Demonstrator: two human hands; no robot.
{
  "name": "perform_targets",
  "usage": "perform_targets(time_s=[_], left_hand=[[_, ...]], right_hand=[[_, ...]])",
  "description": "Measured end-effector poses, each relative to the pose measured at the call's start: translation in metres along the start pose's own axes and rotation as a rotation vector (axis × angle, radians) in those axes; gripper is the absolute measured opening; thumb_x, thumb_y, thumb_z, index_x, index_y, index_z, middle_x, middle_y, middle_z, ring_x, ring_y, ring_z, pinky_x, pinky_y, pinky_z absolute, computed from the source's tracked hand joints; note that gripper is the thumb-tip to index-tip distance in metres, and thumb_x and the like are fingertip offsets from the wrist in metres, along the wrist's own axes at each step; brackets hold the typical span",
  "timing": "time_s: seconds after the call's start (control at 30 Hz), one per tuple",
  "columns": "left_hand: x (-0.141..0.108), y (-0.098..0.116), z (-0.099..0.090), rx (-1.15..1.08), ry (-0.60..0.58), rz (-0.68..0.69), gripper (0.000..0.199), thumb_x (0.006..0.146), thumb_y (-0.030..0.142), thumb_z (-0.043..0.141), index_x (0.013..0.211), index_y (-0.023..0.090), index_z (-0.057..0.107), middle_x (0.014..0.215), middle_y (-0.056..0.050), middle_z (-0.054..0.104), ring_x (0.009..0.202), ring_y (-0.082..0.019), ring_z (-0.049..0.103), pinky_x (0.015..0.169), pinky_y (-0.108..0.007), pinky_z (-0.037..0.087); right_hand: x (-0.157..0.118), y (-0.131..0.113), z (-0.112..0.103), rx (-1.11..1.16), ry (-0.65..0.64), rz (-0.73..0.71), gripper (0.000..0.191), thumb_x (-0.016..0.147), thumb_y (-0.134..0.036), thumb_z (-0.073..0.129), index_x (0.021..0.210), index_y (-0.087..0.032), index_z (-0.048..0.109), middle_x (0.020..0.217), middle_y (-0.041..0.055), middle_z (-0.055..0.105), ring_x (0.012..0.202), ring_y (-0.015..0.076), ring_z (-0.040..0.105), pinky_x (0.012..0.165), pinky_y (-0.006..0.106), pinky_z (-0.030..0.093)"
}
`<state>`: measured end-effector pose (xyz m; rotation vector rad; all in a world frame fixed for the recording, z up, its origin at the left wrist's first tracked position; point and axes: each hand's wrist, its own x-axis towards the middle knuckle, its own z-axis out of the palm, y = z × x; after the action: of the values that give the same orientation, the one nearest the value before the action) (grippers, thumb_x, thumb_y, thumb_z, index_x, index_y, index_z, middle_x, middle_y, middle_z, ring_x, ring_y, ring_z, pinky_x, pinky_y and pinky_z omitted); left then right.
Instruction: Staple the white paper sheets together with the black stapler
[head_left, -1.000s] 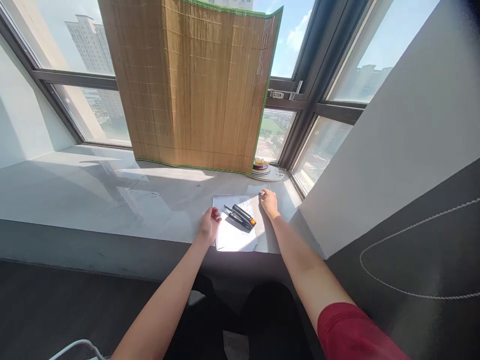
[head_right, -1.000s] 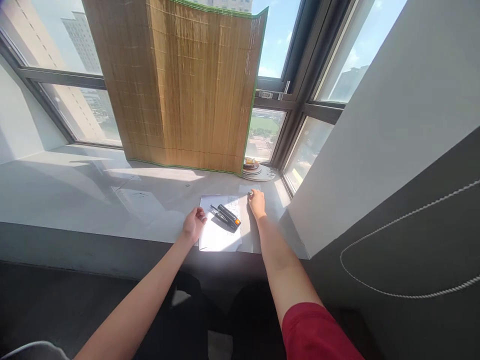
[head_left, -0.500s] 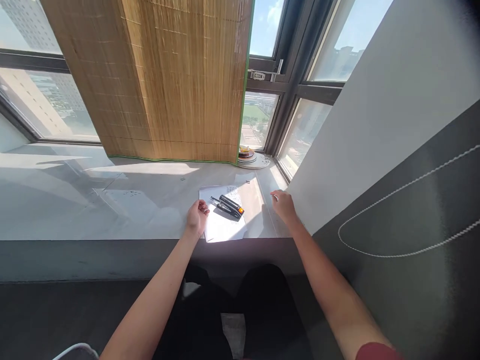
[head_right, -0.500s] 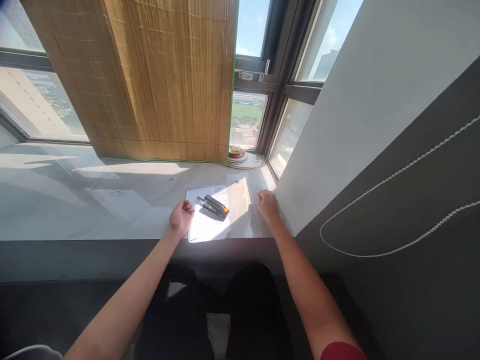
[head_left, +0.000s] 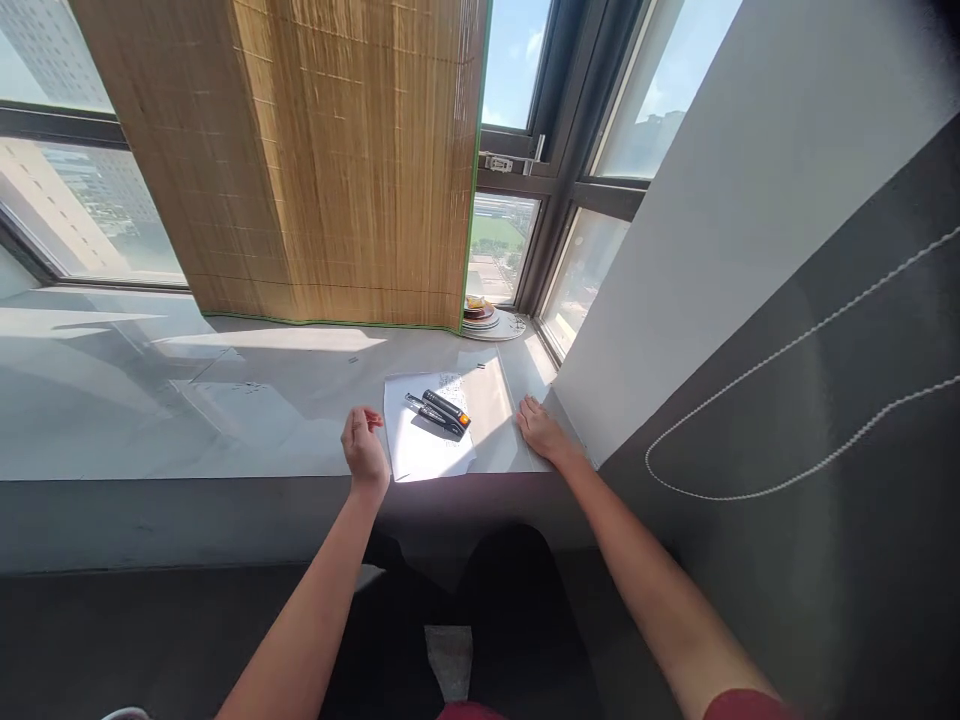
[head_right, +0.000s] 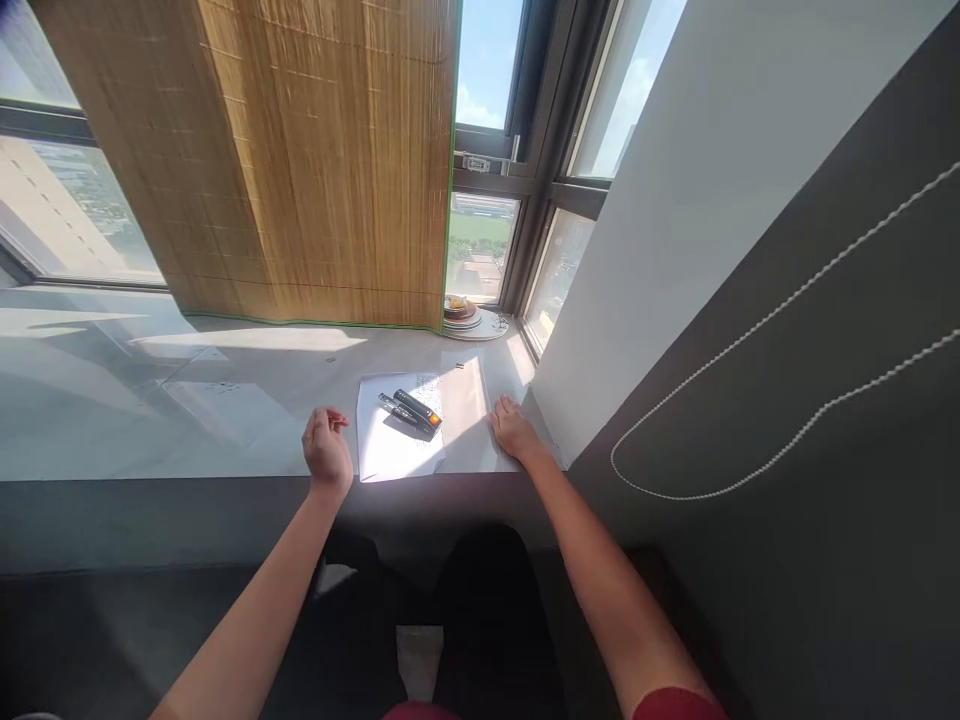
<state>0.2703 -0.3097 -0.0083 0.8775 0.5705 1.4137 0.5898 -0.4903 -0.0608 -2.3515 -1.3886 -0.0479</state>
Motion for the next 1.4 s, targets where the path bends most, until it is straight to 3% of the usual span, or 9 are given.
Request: perform_targets(time_s=[0.07,0.17,0.3,0.5,0.73,1.03,1.23,1.3,1.4], left_hand=[[-0.059,-0.012,0.004,-0.027,-0.123,-0.167,0.034,0.108,0.031,0.064,0.075,0.023,0.065,0.08,-0.003,0.059,0.078,-0.018,0.06,0.08,-0.027,0.051],[-0.16,-0.057,0.019,-0.07,-0.367,-0.843,0.025,0.104,0.026,0.063,0.081,0.022,0.071,0.079,-0.009,0.067,0.076,-0.021,0.068,0.07,-0.029,0.055],[-0.227,-0.122,0.059,-0.245,-0.155,-1.569,0.042,0.106,0.025,0.041,0.129,0.005,0.07,0.105,-0.026,0.076,0.092,-0.031,0.08,0.079,-0.04,0.065],[-0.198,-0.149,0.106,-0.578,-0.057,-1.384,0.047,0.103,0.015,0.041,0.142,0.016,0.068,0.123,-0.017,0.079,0.095,-0.022,0.081,0.082,-0.03,0.066],[-0.196,-0.156,0.102,-0.496,-0.186,-1.476,0.05,0.103,0.018,0.037,0.141,0.016,0.07,0.133,-0.023,0.077,0.123,-0.027,0.078,0.105,-0.038,0.064],[-0.197,-0.14,0.1,-0.231,-0.196,-1.451,0.022,0.096,0.013,0.049,0.102,0.011,0.07,0.082,-0.011,0.075,0.07,-0.016,0.077,0.068,-0.021,0.063],[-0.17,-0.077,0.068,-0.086,-0.335,-1.551,0.033,0.098,0.021,0.051,0.065,0.021,0.045,0.05,0.009,0.028,0.034,-0.007,0.018,0.033,-0.018,0.009],[-0.124,-0.039,0.052,-0.121,-0.589,-1.483,0.037,0.097,0.029,0.058,0.065,0.022,0.041,0.053,0.01,0.026,0.038,-0.006,0.018,0.035,-0.016,0.012],[-0.02,0.023,0.015,-0.021,-0.527,-1.131,0.037,0.094,0.032,0.064,0.067,0.022,0.041,0.058,0.009,0.027,0.041,-0.005,0.019,0.037,-0.016,0.016]], right_hand=[[-0.017,-0.001,0.003,0.006,-0.011,-0.031,0.058,0.11,-0.033,0.037,0.152,-0.004,0.064,0.166,0.0241,0.054,0.161,0.0344,0.046,0.133,0.056,0.037],[-0.037,-0.007,0.005,0.044,-0.01,-0.051,0.06,0.111,-0.035,0.031,0.152,-0.007,0.065,0.166,0.0227,0.054,0.16,0.0334,0.047,0.133,0.058,0.038],[-0.059,-0.023,0.005,0.048,-0.013,-0.066,0.061,0.111,-0.034,0.032,0.154,-0.004,0.063,0.167,0.0241,0.053,0.16,0.0338,0.047,0.134,0.057,0.037],[-0.109,-0.049,0.002,0.035,0.055,-0.076,0.059,0.111,-0.031,0.036,0.161,-0.009,0.057,0.169,0.0207,0.05,0.162,0.0334,0.044,0.134,0.06,0.038],[-0.186,-0.07,0.005,0.131,0.091,-0.018,0.061,0.114,-0.035,0.033,0.172,-0.02,0.044,0.176,0.0118,0.043,0.168,0.0311,0.035,0.136,0.059,0.036],[-0.249,-0.087,0.019,0.256,0.302,-0.089,0.047,0.116,-0.026,0.04,0.158,-0.02,0.061,0.155,0.0152,0.066,0.15,0.032,0.059,0.123,0.06,0.053],[-0.294,-0.087,0.045,0.339,0.455,-0.076,0.03,0.114,-0.022,0.047,0.12,-0.025,0.075,0.108,0.0101,0.077,0.101,0.0266,0.074,0.085,0.044,0.063],[-0.309,-0.084,0.067,0.331,0.367,-0.094,0.026,0.113,-0.024,0.05,0.118,-0.026,0.076,0.101,0.0077,0.078,0.094,0.0261,0.075,0.082,0.043,0.063],[-0.329,-0.084,0.097,0.334,0.245,-0.145,0.027,0.115,-0.026,0.049,0.117,-0.028,0.076,0.1,0.0052,0.079,0.091,0.0251,0.077,0.089,0.045,0.065]])
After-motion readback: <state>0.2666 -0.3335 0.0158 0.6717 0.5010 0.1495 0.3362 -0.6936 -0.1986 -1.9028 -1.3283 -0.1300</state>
